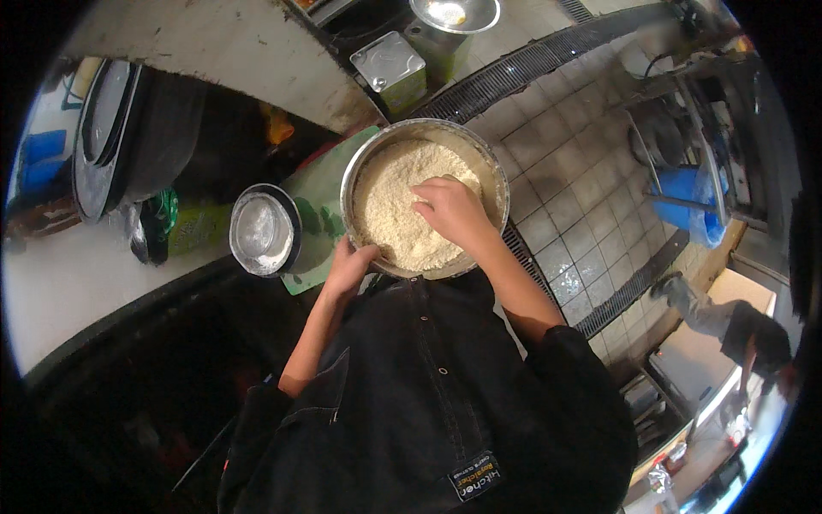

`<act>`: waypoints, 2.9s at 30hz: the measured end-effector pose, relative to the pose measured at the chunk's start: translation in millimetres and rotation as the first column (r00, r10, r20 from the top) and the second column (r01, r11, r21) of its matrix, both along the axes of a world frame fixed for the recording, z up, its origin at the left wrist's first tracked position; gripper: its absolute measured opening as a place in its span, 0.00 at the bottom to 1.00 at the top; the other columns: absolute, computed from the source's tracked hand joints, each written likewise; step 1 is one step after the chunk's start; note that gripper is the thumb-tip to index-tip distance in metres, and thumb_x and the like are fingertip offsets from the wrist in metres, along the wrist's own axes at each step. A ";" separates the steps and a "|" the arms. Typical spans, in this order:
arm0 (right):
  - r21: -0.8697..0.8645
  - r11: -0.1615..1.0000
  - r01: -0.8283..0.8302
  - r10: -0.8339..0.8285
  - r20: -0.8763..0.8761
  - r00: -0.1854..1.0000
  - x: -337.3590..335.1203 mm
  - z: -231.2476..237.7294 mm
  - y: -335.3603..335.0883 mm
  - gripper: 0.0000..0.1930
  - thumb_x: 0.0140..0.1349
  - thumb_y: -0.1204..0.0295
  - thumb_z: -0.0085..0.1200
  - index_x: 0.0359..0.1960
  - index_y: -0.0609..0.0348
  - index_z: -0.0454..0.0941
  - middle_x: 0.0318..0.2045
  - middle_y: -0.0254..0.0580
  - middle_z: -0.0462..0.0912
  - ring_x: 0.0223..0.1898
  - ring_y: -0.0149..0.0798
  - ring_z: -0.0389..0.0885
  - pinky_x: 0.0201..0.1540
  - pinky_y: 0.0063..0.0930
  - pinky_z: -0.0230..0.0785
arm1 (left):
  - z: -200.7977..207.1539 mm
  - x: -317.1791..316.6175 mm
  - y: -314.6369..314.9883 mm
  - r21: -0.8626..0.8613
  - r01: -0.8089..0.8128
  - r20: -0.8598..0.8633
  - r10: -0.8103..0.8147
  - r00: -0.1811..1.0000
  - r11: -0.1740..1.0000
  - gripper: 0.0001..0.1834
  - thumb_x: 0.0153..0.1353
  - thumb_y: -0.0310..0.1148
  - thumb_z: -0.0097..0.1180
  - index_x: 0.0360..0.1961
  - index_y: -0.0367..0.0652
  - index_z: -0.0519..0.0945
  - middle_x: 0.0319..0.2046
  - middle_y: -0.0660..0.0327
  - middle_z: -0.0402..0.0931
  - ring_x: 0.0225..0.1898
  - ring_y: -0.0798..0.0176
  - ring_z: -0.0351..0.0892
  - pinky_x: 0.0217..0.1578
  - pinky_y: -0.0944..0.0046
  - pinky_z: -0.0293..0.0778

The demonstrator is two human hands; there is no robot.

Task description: The person sets up a breading station by placing bowls of flour and breadcrumbs on a cutting board. They add more breadcrumbs from a bag into a bowl, mix the contents by hand, and then carry a bowl of flour to a sink to add water and mix it into a batter.

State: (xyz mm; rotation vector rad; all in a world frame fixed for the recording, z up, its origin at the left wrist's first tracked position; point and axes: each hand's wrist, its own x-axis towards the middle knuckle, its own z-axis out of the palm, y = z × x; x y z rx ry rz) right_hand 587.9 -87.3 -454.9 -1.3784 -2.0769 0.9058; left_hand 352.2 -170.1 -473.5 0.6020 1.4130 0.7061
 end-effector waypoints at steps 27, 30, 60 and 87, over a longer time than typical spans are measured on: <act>0.081 0.922 0.380 -0.349 -0.256 0.901 26.0 18.4 8.0 0.10 0.58 0.73 0.64 0.42 0.57 0.85 0.39 0.44 0.86 0.34 0.42 0.86 0.38 0.31 0.79 | -8.7 -7.9 -9.0 -0.205 -0.025 0.041 0.034 0.999 0.978 0.31 0.56 0.27 0.58 0.61 0.31 0.66 0.50 0.49 0.75 0.45 0.57 0.79 0.44 0.58 0.77; 0.172 0.733 0.659 -0.570 -0.375 0.731 85.1 100.8 4.5 0.09 0.59 0.71 0.64 0.41 0.56 0.85 0.40 0.46 0.85 0.38 0.45 0.85 0.42 0.33 0.78 | -13.0 -22.4 -15.8 -0.135 0.055 0.032 -0.051 0.998 0.989 0.32 0.55 0.27 0.57 0.61 0.31 0.64 0.48 0.48 0.75 0.43 0.54 0.80 0.45 0.54 0.77; -0.893 0.368 0.260 -0.584 -0.005 0.811 120.2 -194.2 -132.0 0.37 0.61 0.61 0.65 0.67 0.67 0.63 0.43 0.44 0.83 0.35 0.33 0.81 0.36 0.25 0.74 | -207.5 -81.4 -60.4 -0.442 -0.296 0.265 0.438 0.859 0.847 0.25 0.58 0.24 0.56 0.58 0.34 0.69 0.52 0.53 0.73 0.51 0.55 0.75 0.45 0.54 0.75; -0.495 0.868 -0.035 0.166 0.223 0.961 -107.1 -136.8 -38.0 0.19 0.65 0.62 0.59 0.49 0.66 0.80 0.28 0.34 0.81 0.29 0.27 0.78 0.33 0.23 0.71 | -170.7 -243.9 -92.4 -0.183 -0.925 -0.139 0.923 0.359 0.333 0.24 0.61 0.41 0.60 0.47 0.30 0.72 0.38 0.52 0.78 0.32 0.58 0.84 0.24 0.62 0.80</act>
